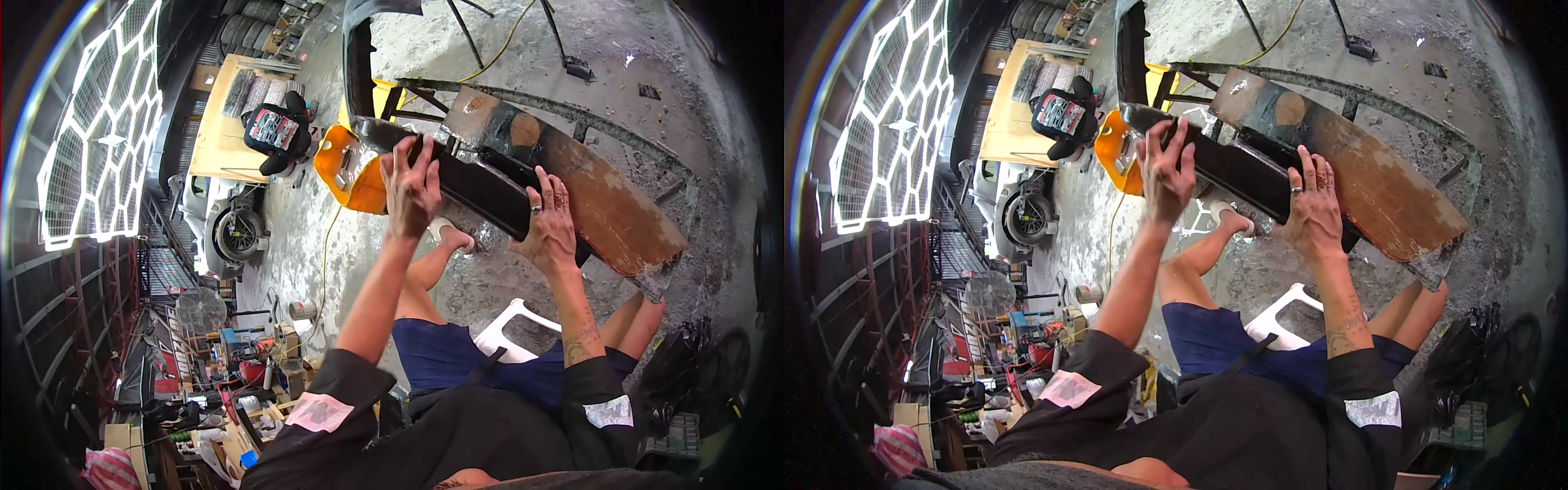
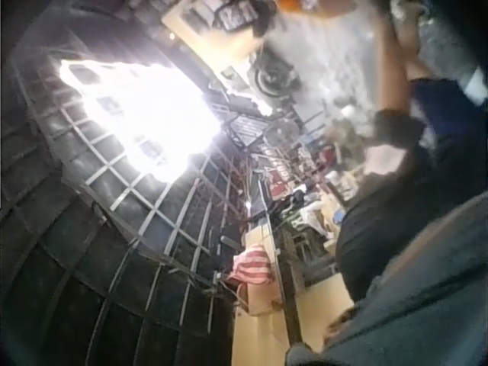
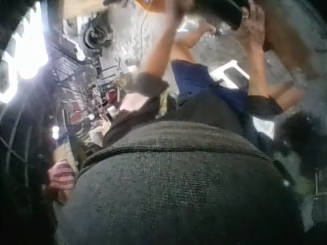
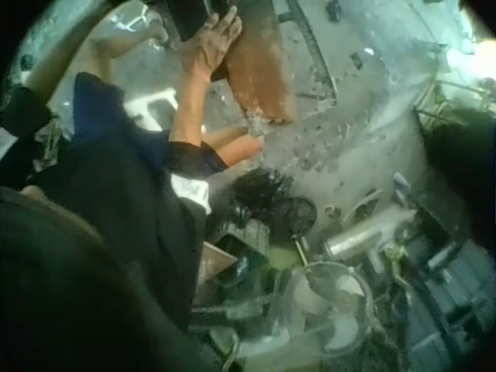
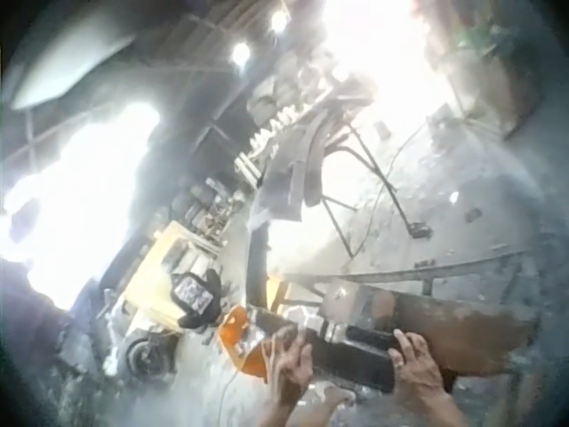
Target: Manually wet sanding a black automotive body part using sandpaper and water from a bucket.
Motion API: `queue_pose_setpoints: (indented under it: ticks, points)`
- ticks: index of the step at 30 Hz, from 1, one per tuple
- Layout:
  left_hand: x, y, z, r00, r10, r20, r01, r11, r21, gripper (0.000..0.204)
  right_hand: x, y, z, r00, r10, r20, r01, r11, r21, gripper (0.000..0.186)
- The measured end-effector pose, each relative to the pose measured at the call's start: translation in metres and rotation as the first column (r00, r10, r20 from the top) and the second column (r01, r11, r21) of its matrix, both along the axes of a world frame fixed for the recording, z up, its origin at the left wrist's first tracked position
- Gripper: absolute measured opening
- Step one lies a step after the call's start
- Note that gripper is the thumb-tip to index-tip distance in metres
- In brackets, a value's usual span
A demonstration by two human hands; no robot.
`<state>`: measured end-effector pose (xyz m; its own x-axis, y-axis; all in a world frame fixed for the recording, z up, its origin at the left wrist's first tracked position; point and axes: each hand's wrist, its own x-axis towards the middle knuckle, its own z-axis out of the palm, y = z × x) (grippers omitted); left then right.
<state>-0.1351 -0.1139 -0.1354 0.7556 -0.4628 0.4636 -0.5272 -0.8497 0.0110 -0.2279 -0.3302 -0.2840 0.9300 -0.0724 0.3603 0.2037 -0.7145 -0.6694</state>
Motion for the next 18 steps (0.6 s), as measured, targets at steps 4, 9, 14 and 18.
queue_pose_setpoints:
  ticks: [4,9,14,18]
  points:
    - [-0.051,0.008,-0.033,0.992,-0.11,-0.061,0.112,0.993,0.029,0.05,-0.005,-0.002,0.004,0.997,0.02,-0.077,-0.023,0.999,-0.03,0.106]
    - [0.006,0.007,0.01,1.0,0.0,0.026,0.0,1.0,0.016,0.045,-0.002,-0.002,0.005,1.0,0.007,0.01,-0.007,1.0,-0.014,0.105]
    - [-0.055,0.015,-0.026,0.991,-0.107,-0.079,0.109,0.994,0.027,0.053,-0.004,-0.001,0.003,0.999,0.011,-0.033,-0.011,1.0,-0.005,0.107]
    - [-0.007,0.02,0.008,1.0,0.0,0.027,-0.001,0.998,0.056,0.048,-0.004,-0.001,0.007,1.0,0.012,-0.018,-0.013,1.0,-0.005,0.107]
